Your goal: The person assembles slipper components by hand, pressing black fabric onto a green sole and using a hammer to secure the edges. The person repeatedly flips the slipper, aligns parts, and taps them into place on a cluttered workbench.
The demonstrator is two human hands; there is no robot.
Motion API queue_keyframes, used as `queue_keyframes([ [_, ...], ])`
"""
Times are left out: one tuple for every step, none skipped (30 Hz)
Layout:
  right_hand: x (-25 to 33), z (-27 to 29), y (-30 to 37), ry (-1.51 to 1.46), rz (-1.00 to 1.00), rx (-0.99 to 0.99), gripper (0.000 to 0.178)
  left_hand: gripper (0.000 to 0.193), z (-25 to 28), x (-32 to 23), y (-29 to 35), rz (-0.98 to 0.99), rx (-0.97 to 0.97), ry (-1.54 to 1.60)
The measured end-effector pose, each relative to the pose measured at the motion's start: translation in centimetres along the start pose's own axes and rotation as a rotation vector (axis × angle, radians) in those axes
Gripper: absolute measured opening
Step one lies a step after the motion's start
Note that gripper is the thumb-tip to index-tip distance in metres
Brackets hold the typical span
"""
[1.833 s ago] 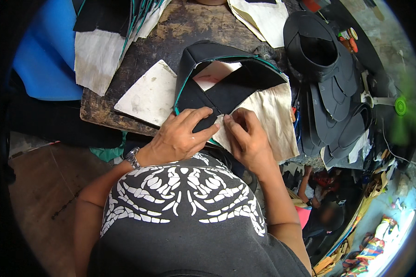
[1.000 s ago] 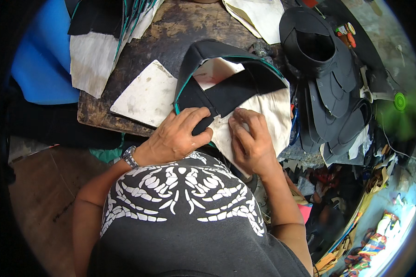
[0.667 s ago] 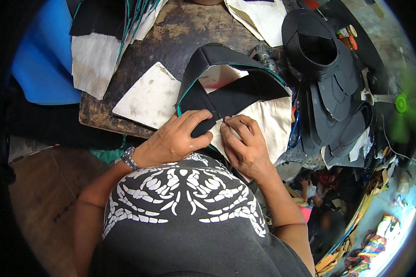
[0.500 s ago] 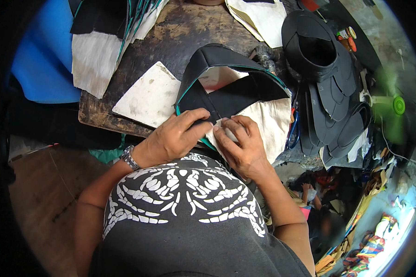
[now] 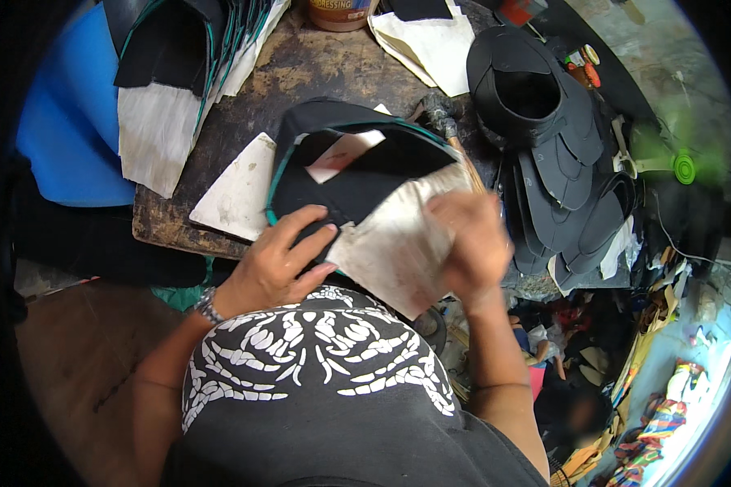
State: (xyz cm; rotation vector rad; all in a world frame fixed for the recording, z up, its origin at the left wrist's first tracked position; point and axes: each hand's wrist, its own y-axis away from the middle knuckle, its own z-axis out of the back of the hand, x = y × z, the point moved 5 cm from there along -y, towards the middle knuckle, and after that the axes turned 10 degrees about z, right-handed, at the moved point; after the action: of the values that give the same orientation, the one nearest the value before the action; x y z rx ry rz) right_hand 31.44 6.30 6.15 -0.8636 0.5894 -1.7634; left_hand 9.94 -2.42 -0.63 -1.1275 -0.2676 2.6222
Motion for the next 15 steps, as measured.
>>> queue_keyframes([
  [-2.0, 1.3, -0.7, 0.177, -0.095, -0.03, 0.028, 0.051, 0.5, 0.4, 0.3, 0.042, 0.01, -0.025],
  [-4.6, 2.1, -1.0, 0.241, -0.315, 0.005, 0.027, 0.053, 1.1, 0.7, 0.6, 0.036, -0.019, -0.067],
  [-6.3, 1.9, -0.9, 0.314, -0.413, 0.094, 0.022, 0.053, 1.7, 1.1, 0.9, 0.039, -0.035, -0.096],
  [-8.0, 1.4, 0.0, 0.258, -0.621, 0.183, 0.025, 0.053, 2.1, 1.5, 1.2, 0.05, -0.054, -0.121],
  [-8.8, 0.4, 0.9, 0.298, -0.67, 0.332, 0.032, 0.052, 2.4, 1.8, 1.5, 0.067, -0.057, -0.121],
  [-9.3, -0.8, 1.6, 0.306, -0.662, 0.459, 0.039, 0.051, 2.5, 1.9, 1.8, 0.059, -0.042, -0.13],
  [-9.4, -2.0, 2.4, 0.341, -0.643, 0.494, 0.05, 0.05, 2.5, 2.1, 2.1, 0.053, -0.02, -0.135],
  [-9.3, -2.5, 2.9, 0.455, -0.604, 0.526, 0.051, 0.049, 2.4, 2.2, 2.3, 0.052, 0.001, -0.142],
  [-9.7, -2.8, 3.1, 0.467, -0.632, 0.514, 0.05, 0.047, 2.2, 2.2, 2.5, 0.042, 0.0, -0.156],
  [-9.7, -2.6, 3.1, 0.49, -0.648, 0.487, 0.049, 0.047, 2.1, 2.2, 2.7, 0.031, 0.003, -0.183],
  [-9.2, -2.4, 2.5, 0.555, -0.58, 0.425, 0.051, 0.046, 2.0, 2.2, 2.7, 0.018, 0.002, -0.211],
  [-8.7, -2.0, 1.9, 0.446, -0.587, 0.319, 0.052, 0.046, 1.8, 2.2, 2.7, 0.001, 0.001, -0.237],
  [-8.3, -1.3, 1.5, 0.356, -0.652, 0.211, 0.053, 0.043, 1.8, 2.2, 2.7, 0.009, -0.004, -0.248],
  [-7.7, -0.7, 1.0, 0.263, -0.714, 0.103, 0.054, 0.04, 1.9, 2.2, 2.7, -0.008, -0.026, -0.265],
  [-6.5, -0.1, 0.8, 0.048, -0.762, 0.005, 0.055, 0.038, 1.8, 2.1, 2.7, -0.019, -0.027, -0.286],
])
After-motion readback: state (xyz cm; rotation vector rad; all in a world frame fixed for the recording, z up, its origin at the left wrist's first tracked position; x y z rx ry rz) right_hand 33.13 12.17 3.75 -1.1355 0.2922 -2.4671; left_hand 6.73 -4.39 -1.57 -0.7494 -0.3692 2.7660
